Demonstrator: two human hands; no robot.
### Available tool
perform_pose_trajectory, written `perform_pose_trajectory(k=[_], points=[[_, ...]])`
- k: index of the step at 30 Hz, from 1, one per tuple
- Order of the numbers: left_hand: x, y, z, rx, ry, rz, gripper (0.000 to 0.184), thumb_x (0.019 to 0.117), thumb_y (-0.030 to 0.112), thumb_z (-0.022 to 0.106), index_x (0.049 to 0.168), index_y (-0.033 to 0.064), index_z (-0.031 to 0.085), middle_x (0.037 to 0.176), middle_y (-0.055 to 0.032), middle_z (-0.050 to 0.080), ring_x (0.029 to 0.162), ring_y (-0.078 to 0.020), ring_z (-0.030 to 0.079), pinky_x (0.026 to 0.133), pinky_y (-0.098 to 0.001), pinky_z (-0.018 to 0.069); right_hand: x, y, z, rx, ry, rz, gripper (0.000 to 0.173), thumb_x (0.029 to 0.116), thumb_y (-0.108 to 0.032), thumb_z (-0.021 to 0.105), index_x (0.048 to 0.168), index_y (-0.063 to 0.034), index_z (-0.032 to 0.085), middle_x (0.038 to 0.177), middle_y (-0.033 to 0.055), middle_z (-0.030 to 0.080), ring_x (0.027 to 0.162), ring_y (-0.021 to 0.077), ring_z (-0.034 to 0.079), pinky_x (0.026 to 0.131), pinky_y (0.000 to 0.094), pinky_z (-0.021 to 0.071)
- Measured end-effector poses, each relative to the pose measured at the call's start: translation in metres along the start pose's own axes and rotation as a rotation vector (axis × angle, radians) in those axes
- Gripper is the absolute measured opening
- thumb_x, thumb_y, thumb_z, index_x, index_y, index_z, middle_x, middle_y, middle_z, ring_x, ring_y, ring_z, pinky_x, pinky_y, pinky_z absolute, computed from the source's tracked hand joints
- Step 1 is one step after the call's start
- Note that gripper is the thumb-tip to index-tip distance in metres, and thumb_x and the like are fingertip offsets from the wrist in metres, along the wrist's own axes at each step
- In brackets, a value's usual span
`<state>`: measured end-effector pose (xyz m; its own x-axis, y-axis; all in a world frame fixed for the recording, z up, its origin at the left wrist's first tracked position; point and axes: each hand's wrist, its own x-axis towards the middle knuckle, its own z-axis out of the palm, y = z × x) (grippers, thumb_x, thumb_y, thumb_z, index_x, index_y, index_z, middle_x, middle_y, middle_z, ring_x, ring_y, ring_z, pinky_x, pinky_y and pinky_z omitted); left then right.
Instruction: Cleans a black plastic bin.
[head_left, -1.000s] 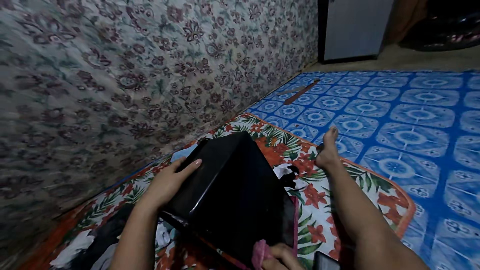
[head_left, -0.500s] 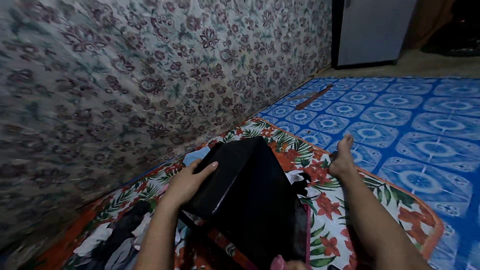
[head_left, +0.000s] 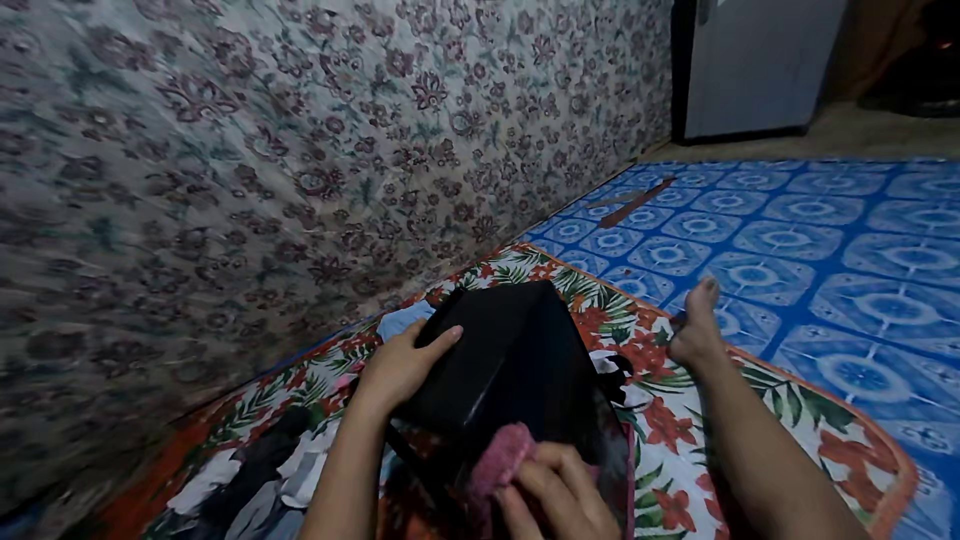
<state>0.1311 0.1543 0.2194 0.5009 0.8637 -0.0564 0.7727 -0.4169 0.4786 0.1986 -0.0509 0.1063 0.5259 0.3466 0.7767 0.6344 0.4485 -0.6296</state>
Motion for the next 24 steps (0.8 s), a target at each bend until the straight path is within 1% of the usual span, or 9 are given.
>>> perform_pose_trajectory(k=[5,8,11,13,14,16,20,22,24], points=[[-0.004,0.013,0.001,0.023,0.007,-0.007,0.076,0.0954,0.067,0.055,0.149,0.0141,0.052,0.135,-0.0207,0.063,0.128,-0.0399,0.058,0.106,-0.0659,0.0410,0.037,-0.009,-0.016,-0.142,-0.107,-0.043,0.023,0.0856,-0.007,0.067,0.097,0.0134,0.069,0.094,0.0243,0.072,0.087,0.0204,0.071,0.086,0.0211,0.0522],[-0.004,0.015,0.000,0.052,-0.002,0.009,0.074,0.0969,0.066,0.054,0.150,0.0146,0.052,0.136,-0.0201,0.063,0.130,-0.0391,0.056,0.108,-0.0648,0.0400,0.126,-0.074,-0.049,-0.181,-0.225,0.341,0.034,0.0850,0.009,0.051,0.113,0.0276,0.056,0.121,0.0353,0.065,0.113,0.0301,0.063,0.100,0.0226,0.0438],[0.000,0.005,-0.001,0.036,0.004,0.023,0.072,0.0972,0.064,0.055,0.150,0.0150,0.052,0.137,-0.0203,0.062,0.131,-0.0386,0.056,0.109,-0.0636,0.0400,0.155,-0.076,-0.050,-0.147,-0.106,0.589,0.033,0.0874,0.006,0.047,0.113,0.0248,0.055,0.116,0.0279,0.066,0.111,0.0187,0.057,0.096,0.0175,0.0400],[0.002,-0.002,0.000,0.020,-0.002,0.015,0.075,0.0961,0.066,0.055,0.152,0.0158,0.050,0.142,-0.0197,0.059,0.135,-0.0385,0.053,0.111,-0.0638,0.0385,0.168,-0.070,-0.045,-0.274,-0.375,0.781,0.034,0.1013,-0.004,0.045,0.129,0.0112,0.055,0.135,0.0153,0.060,0.126,0.0127,0.050,0.106,0.0208,0.0364],[0.003,-0.005,-0.001,0.012,-0.002,0.014,0.077,0.0957,0.067,0.055,0.153,0.0160,0.049,0.143,-0.0194,0.058,0.135,-0.0382,0.053,0.111,-0.0637,0.0386,0.168,-0.051,-0.033,-0.393,-0.568,0.768,0.040,0.1091,-0.015,0.041,0.145,0.0001,0.050,0.156,0.0112,0.045,0.145,0.0184,0.038,0.118,0.0340,0.0306],[0.003,-0.008,-0.001,-0.005,0.002,0.005,0.079,0.0953,0.067,0.056,0.153,0.0147,0.048,0.145,-0.0200,0.057,0.136,-0.0390,0.052,0.111,-0.0639,0.0384,0.133,0.051,0.010,-0.446,-0.283,0.364,0.040,0.1070,-0.028,0.043,0.133,-0.0048,0.063,0.151,0.0224,0.048,0.139,0.0410,0.047,0.109,0.0609,0.0405],[0.002,-0.004,0.001,0.002,-0.001,0.012,0.073,0.0954,0.067,0.055,0.149,0.0173,0.053,0.138,-0.0188,0.062,0.131,-0.0384,0.056,0.107,-0.0650,0.0406,0.132,0.102,0.013,-0.365,-0.154,0.318,0.042,0.1098,-0.030,0.040,0.131,-0.0022,0.063,0.136,0.0207,0.058,0.122,0.0414,0.058,0.096,0.0621,0.0475],[0.003,-0.005,0.000,-0.010,-0.015,0.011,0.076,0.0966,0.066,0.054,0.153,0.0154,0.049,0.143,-0.0201,0.058,0.135,-0.0388,0.053,0.111,-0.0636,0.0389,0.120,0.087,0.013,-0.371,-0.127,0.377,0.050,0.1104,-0.034,0.034,0.145,-0.0024,0.053,0.149,0.0215,0.049,0.135,0.0408,0.049,0.107,0.0624,0.0408],[0.003,-0.010,0.000,-0.049,-0.001,0.015,0.075,0.0974,0.063,0.055,0.153,0.0136,0.048,0.146,-0.0193,0.056,0.136,-0.0371,0.052,0.113,-0.0614,0.0382,0.103,0.059,0.010,-0.309,-0.182,0.438,0.059,0.1077,-0.035,0.034,0.156,-0.0012,0.037,0.166,0.0220,0.025,0.152,0.0414,0.025,0.120,0.0627,0.0207]])
